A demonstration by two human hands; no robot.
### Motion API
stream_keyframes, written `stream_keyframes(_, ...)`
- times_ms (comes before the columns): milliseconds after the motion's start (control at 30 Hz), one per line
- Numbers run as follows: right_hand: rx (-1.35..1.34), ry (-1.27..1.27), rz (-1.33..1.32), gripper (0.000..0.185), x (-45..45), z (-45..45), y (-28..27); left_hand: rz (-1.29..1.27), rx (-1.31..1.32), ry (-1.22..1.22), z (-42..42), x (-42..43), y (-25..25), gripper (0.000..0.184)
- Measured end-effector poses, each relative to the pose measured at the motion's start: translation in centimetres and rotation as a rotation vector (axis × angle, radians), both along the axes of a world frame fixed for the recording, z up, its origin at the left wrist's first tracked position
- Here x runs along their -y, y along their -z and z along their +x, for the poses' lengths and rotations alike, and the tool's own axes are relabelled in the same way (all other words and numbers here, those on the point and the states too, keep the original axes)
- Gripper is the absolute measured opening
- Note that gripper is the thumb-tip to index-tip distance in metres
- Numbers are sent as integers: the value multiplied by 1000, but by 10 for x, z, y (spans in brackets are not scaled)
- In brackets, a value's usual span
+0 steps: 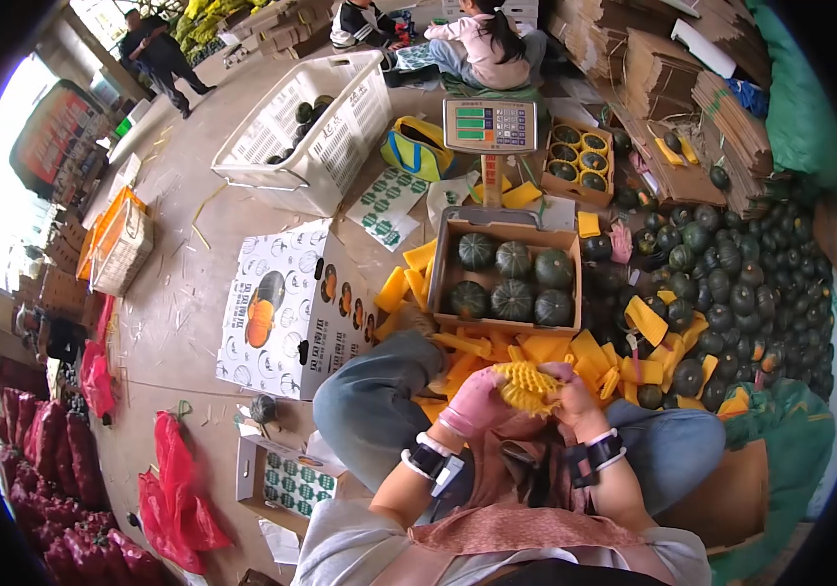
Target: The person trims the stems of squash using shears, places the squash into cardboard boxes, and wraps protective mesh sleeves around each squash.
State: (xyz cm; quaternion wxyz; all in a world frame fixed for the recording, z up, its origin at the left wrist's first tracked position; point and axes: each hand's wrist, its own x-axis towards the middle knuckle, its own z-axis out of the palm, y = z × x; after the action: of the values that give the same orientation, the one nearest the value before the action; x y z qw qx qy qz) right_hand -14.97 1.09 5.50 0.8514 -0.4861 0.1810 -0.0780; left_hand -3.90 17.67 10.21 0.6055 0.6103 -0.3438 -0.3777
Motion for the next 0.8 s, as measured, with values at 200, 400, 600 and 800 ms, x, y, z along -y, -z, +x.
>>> stream_keyframes(200, 106, -65, 442, 52, 8, -24, -33, -406, -1079, 58, -8, -1, -5, 30)
stream_keyframes(400, -37, 206, 181, 32, -20, -14, -55, -158, -281, -40, -17, 15, -3, 17)
stream_keyframes(600, -22, 171, 303, 43, -23, -2, -43, -28, 481, -208, -16, 23, -26, 15)
stream_keyframes(800, -112, -152, 533, 39, -7, -22, -27, -124, -224, 57, -16, 13, 2, 20)
